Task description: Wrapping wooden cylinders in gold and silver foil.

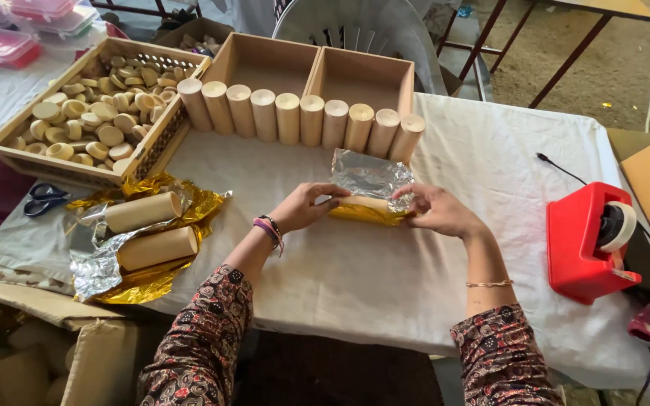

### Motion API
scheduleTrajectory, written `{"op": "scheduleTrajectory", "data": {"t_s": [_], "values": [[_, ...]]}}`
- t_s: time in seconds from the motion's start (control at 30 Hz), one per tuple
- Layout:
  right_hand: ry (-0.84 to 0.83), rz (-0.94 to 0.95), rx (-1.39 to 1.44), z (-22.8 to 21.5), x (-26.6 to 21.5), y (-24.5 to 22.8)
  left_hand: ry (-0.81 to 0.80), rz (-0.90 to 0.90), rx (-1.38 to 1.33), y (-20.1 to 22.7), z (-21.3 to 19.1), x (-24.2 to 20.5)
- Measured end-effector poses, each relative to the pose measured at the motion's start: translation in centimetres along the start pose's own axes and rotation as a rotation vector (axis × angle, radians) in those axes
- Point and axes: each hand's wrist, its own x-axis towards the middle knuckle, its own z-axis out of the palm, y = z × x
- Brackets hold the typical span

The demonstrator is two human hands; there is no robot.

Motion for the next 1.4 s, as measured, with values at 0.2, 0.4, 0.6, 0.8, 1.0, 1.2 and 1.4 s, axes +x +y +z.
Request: {"op": "scheduleTrajectory", "data": {"t_s": [0.2, 0.4, 0.6, 0.8, 1.0, 1.2, 1.4], "values": [[-0.01, 0.027, 0.058, -1.0, -0.1, 1.9, 0.012, 0.074, -0.03, -1.3, 0.6, 0.3], [0.401, 0.035, -0.205, -1.8, -1.4, 0.0, 0.038, 0.056, -0.007, -1.0, 0.9, 0.2], [0.53, -0.586, -0.561, 3.2, -1.7, -6.6, 0.059, 0.054, -0.04, -1.0, 1.1, 0.4], [0.329, -0.579, -0.659, 5.8, -0.5, -7.2, 0.089, 0.006, -0.1, -1.6, 1.3, 0.6], [0.299, -0.496, -0.671, 6.2, 0.4, -5.9, 0.075, -0.008, -0.126, -2.0, 1.3, 0.7], [0.249, -0.429, -0.671, 6.6, 0.9, -5.7, 0.043, -0.019, -0.137, -1.6, 0.9, 0.8], [0.239, -0.331, -0.704, 7.2, 1.5, -5.8, 0.055, -0.054, -0.107, -3.6, 1.7, 1.1]]}}
